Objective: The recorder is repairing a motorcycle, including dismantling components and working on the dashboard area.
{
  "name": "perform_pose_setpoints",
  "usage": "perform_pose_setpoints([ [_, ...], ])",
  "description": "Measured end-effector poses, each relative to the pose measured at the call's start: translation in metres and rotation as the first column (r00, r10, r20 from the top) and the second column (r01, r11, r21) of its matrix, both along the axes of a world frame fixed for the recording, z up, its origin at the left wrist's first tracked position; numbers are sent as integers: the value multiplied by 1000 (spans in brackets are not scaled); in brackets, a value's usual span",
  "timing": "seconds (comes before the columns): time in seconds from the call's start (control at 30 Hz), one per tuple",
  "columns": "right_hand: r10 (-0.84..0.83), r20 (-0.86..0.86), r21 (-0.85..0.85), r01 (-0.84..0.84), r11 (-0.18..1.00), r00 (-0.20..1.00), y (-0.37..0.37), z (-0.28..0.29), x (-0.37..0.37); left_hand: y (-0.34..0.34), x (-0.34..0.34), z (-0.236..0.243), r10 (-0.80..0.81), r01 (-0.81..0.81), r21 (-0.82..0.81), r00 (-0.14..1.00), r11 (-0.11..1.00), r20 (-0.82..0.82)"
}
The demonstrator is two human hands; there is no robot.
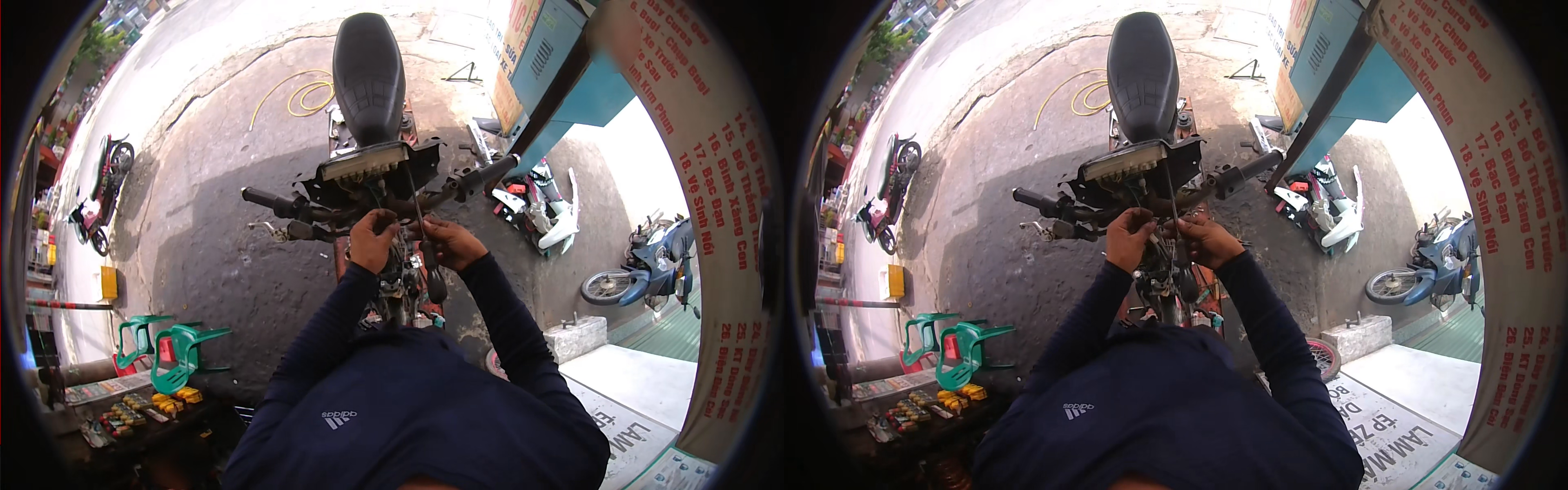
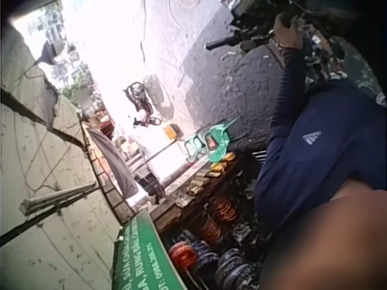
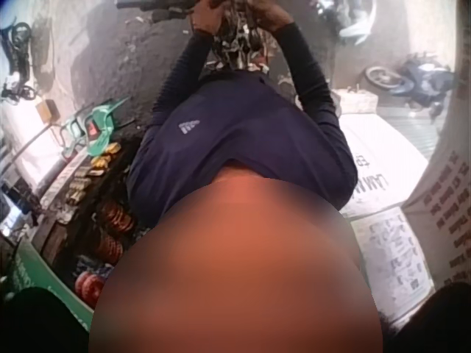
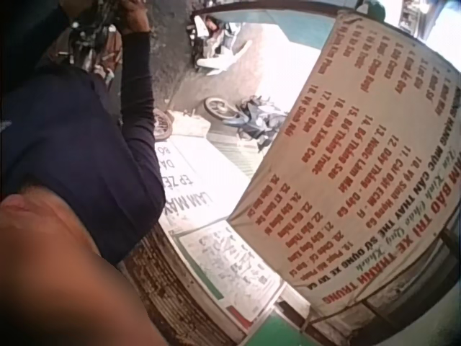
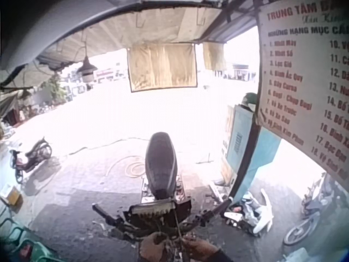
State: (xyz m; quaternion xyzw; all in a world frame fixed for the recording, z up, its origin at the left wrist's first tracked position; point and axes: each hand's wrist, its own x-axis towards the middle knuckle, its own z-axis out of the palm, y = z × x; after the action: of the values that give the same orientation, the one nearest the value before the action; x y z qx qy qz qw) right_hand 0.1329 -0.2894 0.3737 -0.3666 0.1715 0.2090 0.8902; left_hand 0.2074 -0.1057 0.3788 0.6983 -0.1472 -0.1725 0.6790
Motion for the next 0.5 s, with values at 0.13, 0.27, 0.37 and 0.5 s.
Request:
perform_pose_setpoints([
  [0.13,32,52,57,-35,998,998,0,2,1,26,9,30,42,-229,292,846,929,532],
  [0.27,10,-2,123,-10,992,1000,3,-5,4,17,51,59,-90,-375,315,510,872,855],
  [0.37,32,114,94,-43,995,993,1,-8,7,13,72,69,-83,-405,302,475,863,876],
  [0.5,6,66,83,-11,996,998,2,-6,9,14,80,72,-140,-369,427,600,825,788],
])
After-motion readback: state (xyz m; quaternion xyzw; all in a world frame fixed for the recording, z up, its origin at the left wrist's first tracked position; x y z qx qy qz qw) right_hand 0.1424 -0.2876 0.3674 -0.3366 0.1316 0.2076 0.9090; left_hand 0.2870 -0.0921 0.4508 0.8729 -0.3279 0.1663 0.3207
